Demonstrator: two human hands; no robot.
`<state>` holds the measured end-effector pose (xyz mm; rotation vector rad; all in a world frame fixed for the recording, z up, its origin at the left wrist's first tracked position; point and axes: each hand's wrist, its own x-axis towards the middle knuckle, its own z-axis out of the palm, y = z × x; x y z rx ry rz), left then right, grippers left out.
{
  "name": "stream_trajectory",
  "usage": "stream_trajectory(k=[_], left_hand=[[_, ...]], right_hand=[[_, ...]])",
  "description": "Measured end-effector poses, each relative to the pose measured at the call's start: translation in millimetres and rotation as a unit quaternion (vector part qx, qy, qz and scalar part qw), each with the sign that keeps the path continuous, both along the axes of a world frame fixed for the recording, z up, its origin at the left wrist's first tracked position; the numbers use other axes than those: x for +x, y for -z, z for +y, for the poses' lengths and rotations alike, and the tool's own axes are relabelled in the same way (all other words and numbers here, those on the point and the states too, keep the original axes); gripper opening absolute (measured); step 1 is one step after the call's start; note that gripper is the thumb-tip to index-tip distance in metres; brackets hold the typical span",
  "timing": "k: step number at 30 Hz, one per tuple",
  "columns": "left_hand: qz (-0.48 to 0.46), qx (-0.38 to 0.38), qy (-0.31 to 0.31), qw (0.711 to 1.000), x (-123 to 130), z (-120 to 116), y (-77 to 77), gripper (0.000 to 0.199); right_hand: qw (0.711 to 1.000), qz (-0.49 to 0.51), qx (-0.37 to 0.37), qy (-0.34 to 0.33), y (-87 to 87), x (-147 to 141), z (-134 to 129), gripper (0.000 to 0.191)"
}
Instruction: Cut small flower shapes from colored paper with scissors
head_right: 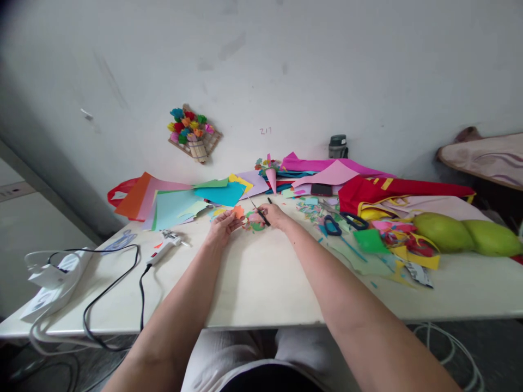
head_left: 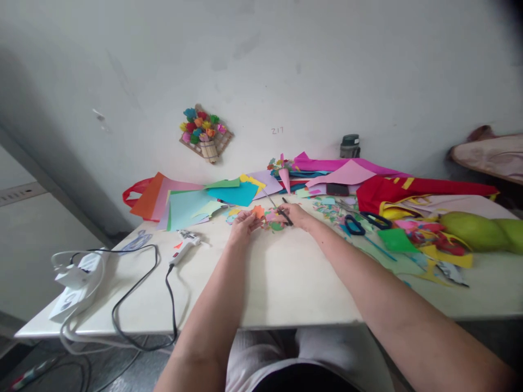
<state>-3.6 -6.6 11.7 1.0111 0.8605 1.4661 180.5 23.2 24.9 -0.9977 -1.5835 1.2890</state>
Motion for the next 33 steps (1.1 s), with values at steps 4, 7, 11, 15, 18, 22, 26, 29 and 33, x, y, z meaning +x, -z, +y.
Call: stream_trajectory(k=[4, 7, 11, 15, 18, 22, 26, 29, 33], left_hand=[[0.011, -0.006, 0.030, 0.999, 1.8, -1.4, 0.5, 0.027], [0.034, 0.000, 0.046, 0.998, 0.7, 0.9, 4.3, 0.024], [0.051, 0.005, 0.060, 0.997, -1.2, 4.2, 9.1, 0.024], [0.062, 0.003, 0.067, 0.996, -1.0, 4.2, 9.8, 0.022], [0.054, -0.004, 0.063, 0.997, -0.3, 5.7, 9.7, 0.024], [0.010, -0.032, 0.037, 0.999, 0.2, 11.2, 9.5, 0.034], [0.018, -0.046, 0.038, 0.998, 0.9, 11.3, 8.3, 0.036], [0.072, -0.009, 0.065, 0.995, 1.9, 6.6, 8.1, 0.028], [0.112, 0.004, 0.056, 0.992, 2.3, 3.2, 9.8, 0.021]], right_hand=[[0.999, 0.049, -0.001, -0.003, -4.4, -0.9, -4.2, 0.026], [0.996, 0.084, -0.001, -0.006, -5.8, -3.0, -4.9, 0.027], [0.994, 0.109, -0.009, 0.008, -9.3, -6.6, -6.9, 0.024], [0.995, 0.099, -0.012, 0.025, -12.0, -8.9, -9.0, 0.024], [0.995, 0.095, 0.002, 0.032, -11.4, -9.6, -9.0, 0.024], [0.995, 0.083, 0.025, 0.042, -7.1, -10.6, -5.9, 0.025], [0.995, 0.080, 0.045, 0.036, -1.7, -12.0, -0.7, 0.026], [0.996, 0.061, 0.059, 0.028, 0.4, -12.8, 0.9, 0.025], [0.997, 0.045, 0.069, 0.008, 0.0, -13.5, -1.8, 0.025]])
